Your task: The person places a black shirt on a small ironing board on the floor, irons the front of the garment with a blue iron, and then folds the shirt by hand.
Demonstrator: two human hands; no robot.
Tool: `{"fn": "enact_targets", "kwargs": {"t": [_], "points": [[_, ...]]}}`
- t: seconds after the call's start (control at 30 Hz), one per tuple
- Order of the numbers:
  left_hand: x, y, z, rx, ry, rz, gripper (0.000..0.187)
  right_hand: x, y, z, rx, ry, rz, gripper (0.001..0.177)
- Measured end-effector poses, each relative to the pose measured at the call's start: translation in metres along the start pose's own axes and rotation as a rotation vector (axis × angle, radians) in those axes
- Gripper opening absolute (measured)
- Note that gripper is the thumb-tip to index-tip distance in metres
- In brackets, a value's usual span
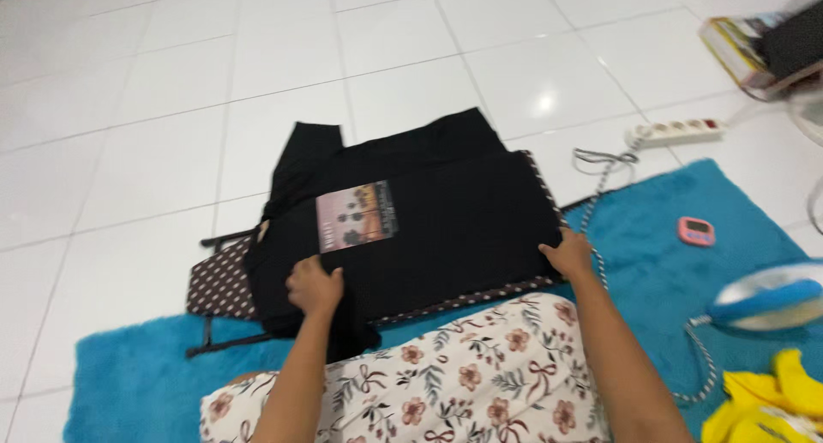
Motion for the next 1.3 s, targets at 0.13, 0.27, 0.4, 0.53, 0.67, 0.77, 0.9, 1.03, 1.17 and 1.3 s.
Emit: {"fn": "enact_targets", "kwargs": {"t": [0.13,0.27,0.4,0.53,0.67,0.77,0.9,1.03,1.17,1.3], "points": [[-0.021,-0.100,-0.020,0.017,-0.020,0.353,0.091,0.002,-0.043,0.006,0.254,-0.045,-0.330,0.086],[-0.034,-0.153,-0.065,0.289,-0.139,0.581,0.116,-0.007,-0.029,-0.003,0.016,-0.108,-0.426,0.079],[-0.046,-0.164,-0.085,0.486,-0.107,0.635,0.116,-0.019,-0.021,-0.008,-0.401,-0.161,-0.475,0.064],[-0.070,-0.152,-0.053,0.967,-0.139,0.584,0.095,-0.053,-0.027,0.021,-1.016,-0.155,-0.789,0.044],[-0.083,-0.143,0.022,1.246,-0.142,0.635,0.081,-0.081,-0.031,0.053,-1.313,-0.064,-0.721,0.035],[-0.070,-0.136,0.087,1.451,-0.138,0.551,0.059,-0.090,-0.025,0.077,-1.417,-0.050,-0.679,0.030],[-0.034,-0.138,0.145,1.542,-0.103,0.397,0.032,-0.072,-0.006,0.104,-1.530,-0.124,-0.450,0.026],[0.016,-0.152,0.160,1.578,-0.092,0.270,0.033,-0.012,0.027,0.118,-1.608,-0.181,-0.394,0.034],[0.065,-0.172,0.157,1.417,-0.262,0.486,0.044,0.064,0.049,0.103,-1.660,-0.182,-0.444,0.040],[0.087,-0.190,0.154,1.139,-0.501,0.481,0.056,0.108,0.061,0.098,-1.630,-0.167,-0.541,0.040]]}}
Point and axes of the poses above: each hand's wrist, its own x-axis away from the middle knuckle, its own z-axis out of the back of the hand, y = z × x, the point moved 1 cm from there along -x, towards the middle knuckle, and after that the axes turned 3 degrees about y, right-handed, at the moved point
